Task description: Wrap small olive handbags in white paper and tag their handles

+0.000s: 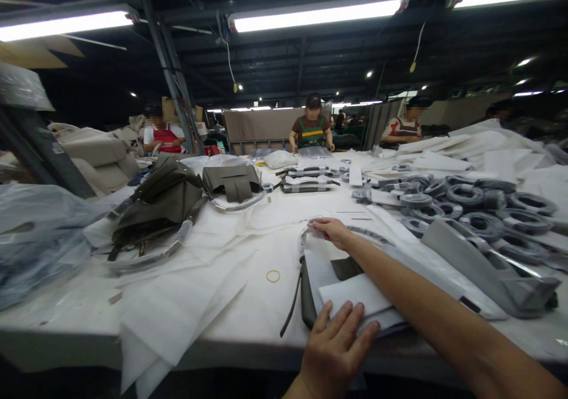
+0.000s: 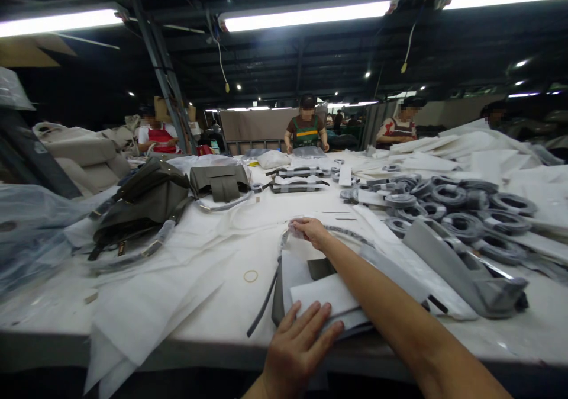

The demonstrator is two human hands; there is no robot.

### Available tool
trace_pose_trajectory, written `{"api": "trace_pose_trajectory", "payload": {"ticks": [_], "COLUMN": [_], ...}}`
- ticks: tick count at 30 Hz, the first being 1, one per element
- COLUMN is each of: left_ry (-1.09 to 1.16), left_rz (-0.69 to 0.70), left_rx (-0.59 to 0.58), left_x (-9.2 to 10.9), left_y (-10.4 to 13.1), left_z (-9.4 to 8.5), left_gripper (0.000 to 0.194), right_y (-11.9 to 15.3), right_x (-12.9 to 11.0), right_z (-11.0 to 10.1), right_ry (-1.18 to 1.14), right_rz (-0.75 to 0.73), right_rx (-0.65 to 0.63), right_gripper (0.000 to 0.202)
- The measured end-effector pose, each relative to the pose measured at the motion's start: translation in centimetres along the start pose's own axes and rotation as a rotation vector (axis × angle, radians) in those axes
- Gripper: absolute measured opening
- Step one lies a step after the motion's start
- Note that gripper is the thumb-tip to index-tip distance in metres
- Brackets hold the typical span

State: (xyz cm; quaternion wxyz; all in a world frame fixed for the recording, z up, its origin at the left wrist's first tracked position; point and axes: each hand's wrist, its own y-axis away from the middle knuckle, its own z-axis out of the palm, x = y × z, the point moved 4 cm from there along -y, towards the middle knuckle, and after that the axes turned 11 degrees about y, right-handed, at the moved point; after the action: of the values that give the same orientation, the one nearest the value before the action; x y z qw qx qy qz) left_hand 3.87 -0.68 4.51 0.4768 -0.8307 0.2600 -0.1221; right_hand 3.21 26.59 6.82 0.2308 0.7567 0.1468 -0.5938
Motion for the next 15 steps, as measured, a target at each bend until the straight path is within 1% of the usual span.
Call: {"api": "trace_pose_trajectory", "payload": {"ticks": [2, 4, 6, 9, 11, 13, 15], "left_ry": [0.004, 0.008, 0.015, 0.039, 0.069, 0.113, 0.16], "left_rz": [-0.01, -0.024, -0.033, -0.04, -0.051, -0.079, -0.119], "left_rx": [-0.002, 0.003, 0.012, -0.018, -0.078, -0.118, -0.1], "left_x": [0.0, 0.0, -0.1, -0.2, -0.3, -0.5, -0.7], "left_y": [-0.1, -0.2, -0.3, -0.5, -0.5, -0.5, -0.3], "left_z": [0.0, 0.0, 0.0, -0.2, -0.4, -0.6, -0.8], "left_gripper": [0.031, 0.031, 0.03, 0.032, 0.033, 0.034, 0.033], "right_y": [0.6, 1.8, 3.8, 8.0, 11.1, 14.0, 16.3], "right_x": [-1.0, -2.1, -3.2, -4.1, -4.0, -3.3, -2.2], "right_z": [0.0, 0.1, 0.1, -0.1, -0.2, -0.2, -0.2], "right_ry": [-0.048, -0.074, -0.07, -0.018, 0.087, 0.247, 0.399], "right_rz": [-0.057, -0.114, -0.169, -0.237, -0.306, -0.399, -0.512], "right_rx": [0.016, 0.01, -0.018, -0.081, -0.128, -0.167, -0.184], "right_gripper": [0.015, 0.014, 0.019, 0.032, 0.034, 0.03, 0.023]}}
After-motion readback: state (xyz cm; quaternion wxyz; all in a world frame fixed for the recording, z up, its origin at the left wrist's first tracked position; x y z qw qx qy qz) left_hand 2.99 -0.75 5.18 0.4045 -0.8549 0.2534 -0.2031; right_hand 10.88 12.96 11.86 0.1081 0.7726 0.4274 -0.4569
